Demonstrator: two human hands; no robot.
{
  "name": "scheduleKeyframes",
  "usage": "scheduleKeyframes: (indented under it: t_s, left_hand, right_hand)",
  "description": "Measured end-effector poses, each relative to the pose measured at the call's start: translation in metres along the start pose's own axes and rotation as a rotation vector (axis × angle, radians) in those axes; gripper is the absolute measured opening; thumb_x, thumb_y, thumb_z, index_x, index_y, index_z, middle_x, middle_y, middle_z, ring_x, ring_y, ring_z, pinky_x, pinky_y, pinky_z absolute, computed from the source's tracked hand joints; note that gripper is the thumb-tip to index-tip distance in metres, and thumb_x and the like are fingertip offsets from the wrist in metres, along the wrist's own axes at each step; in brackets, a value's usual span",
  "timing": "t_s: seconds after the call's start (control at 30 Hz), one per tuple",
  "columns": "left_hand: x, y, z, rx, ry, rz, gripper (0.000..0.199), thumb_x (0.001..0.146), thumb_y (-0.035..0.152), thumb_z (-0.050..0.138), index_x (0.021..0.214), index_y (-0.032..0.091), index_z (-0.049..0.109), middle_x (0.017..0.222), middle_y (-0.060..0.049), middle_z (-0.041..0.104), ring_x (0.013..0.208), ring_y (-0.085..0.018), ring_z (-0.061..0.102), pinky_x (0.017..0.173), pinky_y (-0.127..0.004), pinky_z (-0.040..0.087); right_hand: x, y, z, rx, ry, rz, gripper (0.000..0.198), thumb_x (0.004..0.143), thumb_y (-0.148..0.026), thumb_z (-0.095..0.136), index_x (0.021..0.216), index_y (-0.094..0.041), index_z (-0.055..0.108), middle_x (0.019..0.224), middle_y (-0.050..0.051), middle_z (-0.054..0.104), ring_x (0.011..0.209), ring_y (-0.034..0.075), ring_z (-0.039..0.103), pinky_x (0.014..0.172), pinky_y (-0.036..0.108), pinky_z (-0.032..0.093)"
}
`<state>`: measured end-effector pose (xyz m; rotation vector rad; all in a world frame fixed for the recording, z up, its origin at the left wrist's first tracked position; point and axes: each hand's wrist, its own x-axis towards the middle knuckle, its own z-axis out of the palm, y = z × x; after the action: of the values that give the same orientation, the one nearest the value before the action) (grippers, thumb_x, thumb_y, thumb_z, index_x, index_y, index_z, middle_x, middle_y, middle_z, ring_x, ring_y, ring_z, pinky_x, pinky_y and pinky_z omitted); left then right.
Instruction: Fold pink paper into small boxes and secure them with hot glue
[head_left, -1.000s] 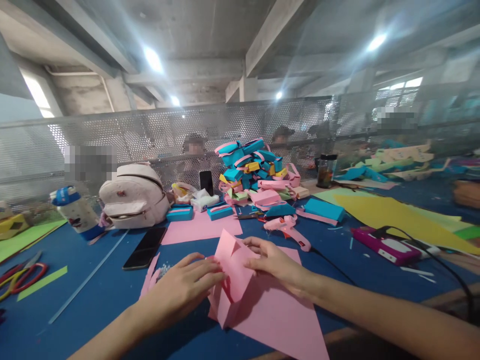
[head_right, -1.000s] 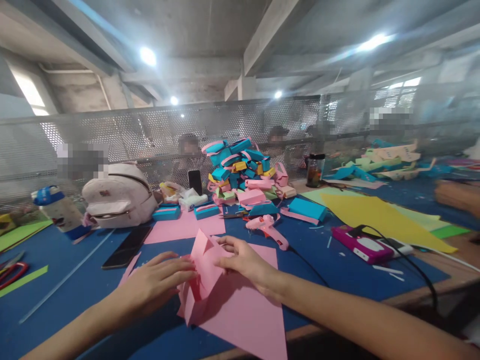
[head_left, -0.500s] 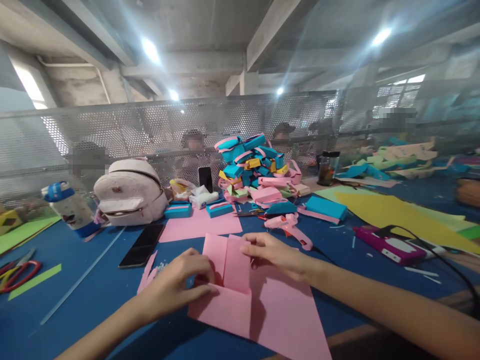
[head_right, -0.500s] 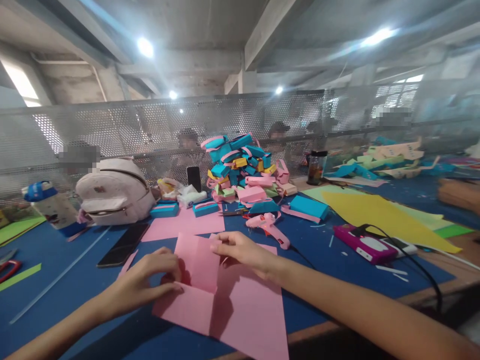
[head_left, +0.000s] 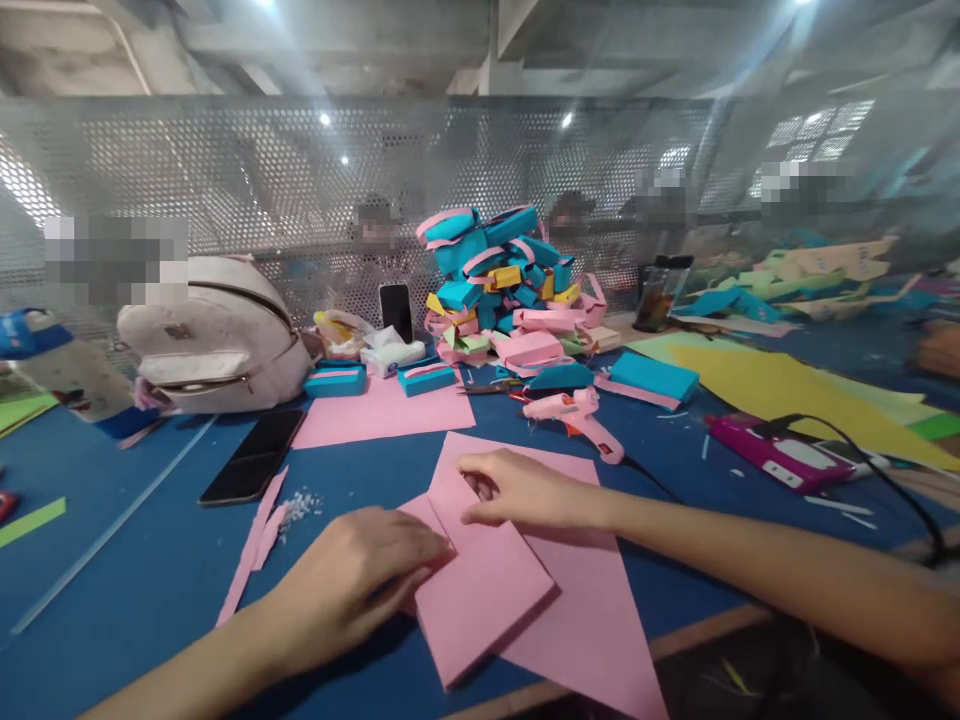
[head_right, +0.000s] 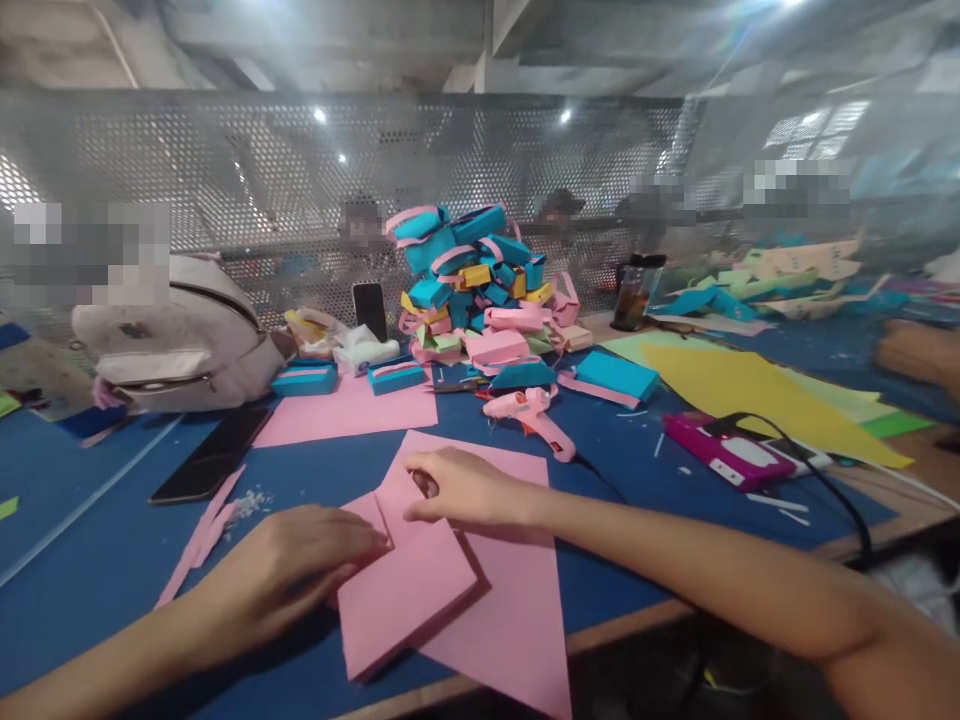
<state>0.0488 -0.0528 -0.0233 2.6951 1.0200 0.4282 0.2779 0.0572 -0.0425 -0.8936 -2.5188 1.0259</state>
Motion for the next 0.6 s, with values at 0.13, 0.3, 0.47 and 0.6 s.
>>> scheduleKeyframes:
  t_s: [0.13, 0.3, 0.47, 0.6]
  left_hand:
    - [0.0, -0.016, 0.002, 0.152, -0.06, 0.133, 0.036, 0.098, 0.016, 0.045, 0.131, 0.02, 0.055, 0.126, -0.009, 0.068, 0.113, -0.021, 0.064, 0.098, -0.038, 0.047]
    - [0.005, -0.029, 0.004, 0.332, -0.026, 0.189, 0.033, 0.099, 0.017, 0.041, 0.129, 0.015, 0.056, 0.128, -0.011, 0.066, 0.114, -0.022, 0.063, 0.101, -0.042, 0.047]
    - [0.006, -0.035, 0.011, 0.39, 0.08, 0.208, 0.037, 0.101, 0.015, 0.032, 0.126, 0.009, 0.059, 0.124, -0.013, 0.069, 0.113, -0.02, 0.063, 0.101, -0.036, 0.05]
    - [0.001, -0.043, 0.027, 0.44, 0.159, 0.187, 0.046, 0.103, 0.019, 0.022, 0.131, 0.012, 0.058, 0.124, -0.009, 0.069, 0.113, -0.019, 0.062, 0.101, -0.032, 0.049]
  right_hand:
    - [-0.002, -0.005, -0.003, -0.122, 0.072, -0.006, 0.016, 0.076, -0.017, 0.072, 0.086, -0.018, 0.06, 0.08, -0.003, 0.059, 0.073, 0.013, 0.051, 0.063, 0.024, 0.034]
    - [0.002, 0.007, 0.004, 0.005, 0.124, -0.02, 0.028, 0.079, -0.009, 0.069, 0.104, -0.02, 0.065, 0.089, -0.001, 0.064, 0.081, 0.015, 0.059, 0.073, 0.025, 0.043]
    - [0.005, 0.017, 0.01, 0.107, 0.165, -0.007, 0.028, 0.076, -0.005, 0.074, 0.099, -0.018, 0.068, 0.087, -0.001, 0.065, 0.076, 0.013, 0.058, 0.073, 0.024, 0.047]
    - [0.004, 0.022, 0.01, 0.085, 0.169, -0.062, 0.01, 0.081, -0.013, 0.075, 0.088, -0.018, 0.069, 0.083, -0.001, 0.065, 0.076, 0.013, 0.059, 0.072, 0.023, 0.047]
